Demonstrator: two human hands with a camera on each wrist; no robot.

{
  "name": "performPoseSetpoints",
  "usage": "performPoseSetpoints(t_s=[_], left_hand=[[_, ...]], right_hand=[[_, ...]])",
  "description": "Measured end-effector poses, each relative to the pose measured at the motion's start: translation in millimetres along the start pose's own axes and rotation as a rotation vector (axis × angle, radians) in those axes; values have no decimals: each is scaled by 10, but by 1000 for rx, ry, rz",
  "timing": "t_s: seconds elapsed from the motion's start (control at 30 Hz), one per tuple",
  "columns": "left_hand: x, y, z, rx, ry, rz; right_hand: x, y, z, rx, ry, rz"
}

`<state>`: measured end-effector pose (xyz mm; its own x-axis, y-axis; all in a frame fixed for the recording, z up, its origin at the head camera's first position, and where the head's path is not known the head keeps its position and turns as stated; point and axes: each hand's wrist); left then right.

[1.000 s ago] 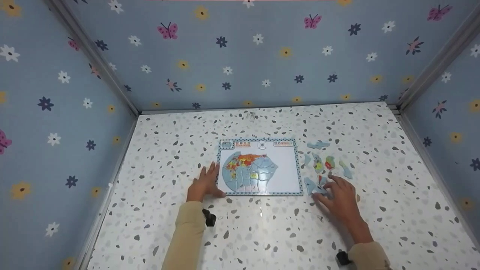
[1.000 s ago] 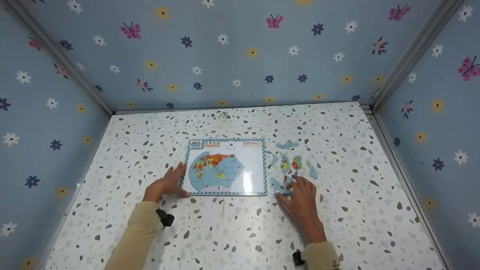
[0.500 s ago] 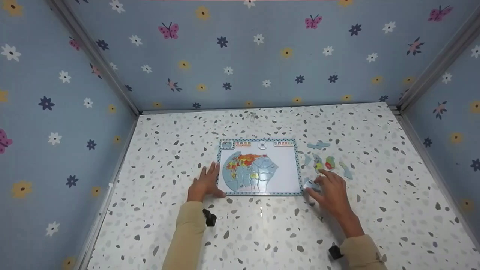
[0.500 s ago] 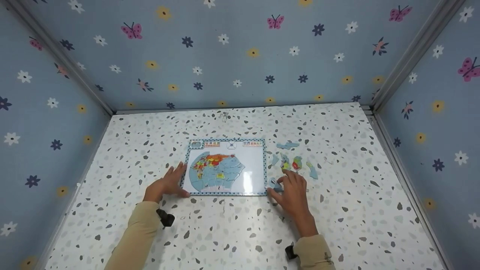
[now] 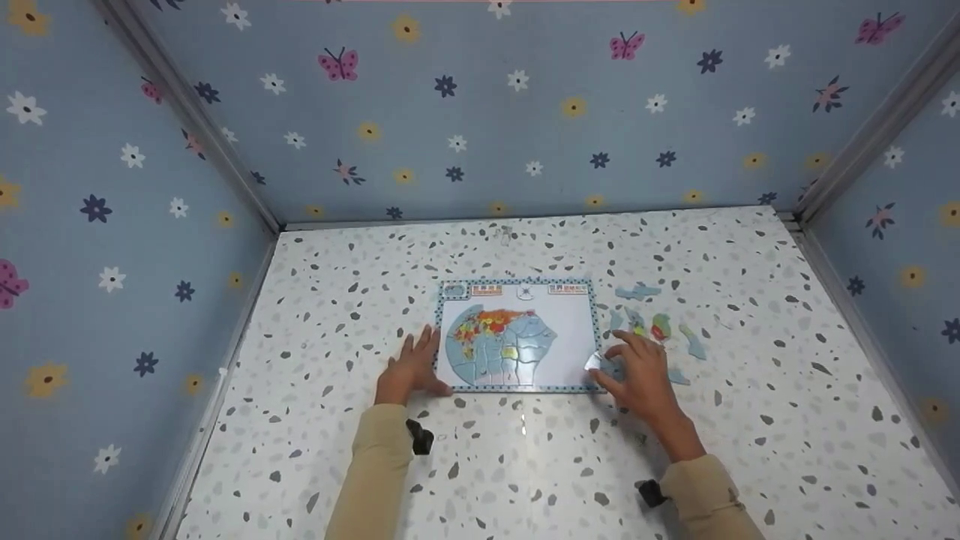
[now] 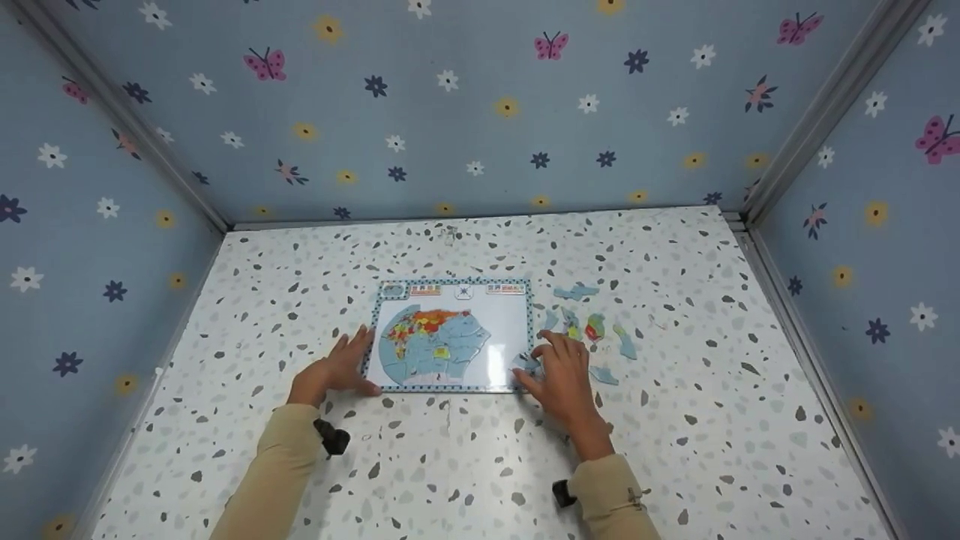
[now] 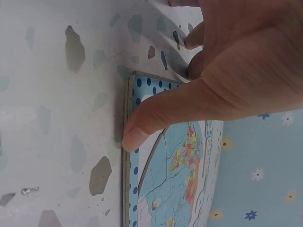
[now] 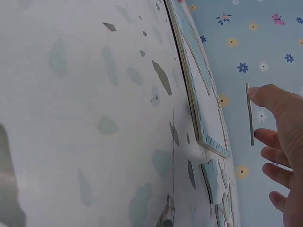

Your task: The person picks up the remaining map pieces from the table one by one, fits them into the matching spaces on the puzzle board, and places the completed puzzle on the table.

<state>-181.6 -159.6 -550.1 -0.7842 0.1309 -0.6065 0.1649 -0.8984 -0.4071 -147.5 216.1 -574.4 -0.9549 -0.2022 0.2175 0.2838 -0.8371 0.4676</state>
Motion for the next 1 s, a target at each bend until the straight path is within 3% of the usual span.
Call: performPoseSetpoints(t_s=[0.27, 0.6, 1.0], left_hand=[[-12, 4, 5, 0, 2, -6], [-25, 10, 23, -8, -4, -21], [-11, 10, 3, -5, -7, -20]], right_hand=[[88, 115, -73, 0, 36, 12], [163, 231, -193, -2, 14, 75], [210, 319, -360, 9, 129, 53]])
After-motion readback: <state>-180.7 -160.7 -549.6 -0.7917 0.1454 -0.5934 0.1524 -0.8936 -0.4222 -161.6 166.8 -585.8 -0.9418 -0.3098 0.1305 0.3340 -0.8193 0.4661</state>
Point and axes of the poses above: each hand's wrist, its own x-axis towards the middle knuckle, its own z-axis out of the back of the hand, y = z × x, and after that the axes turned 5 degrees about y, right-handed
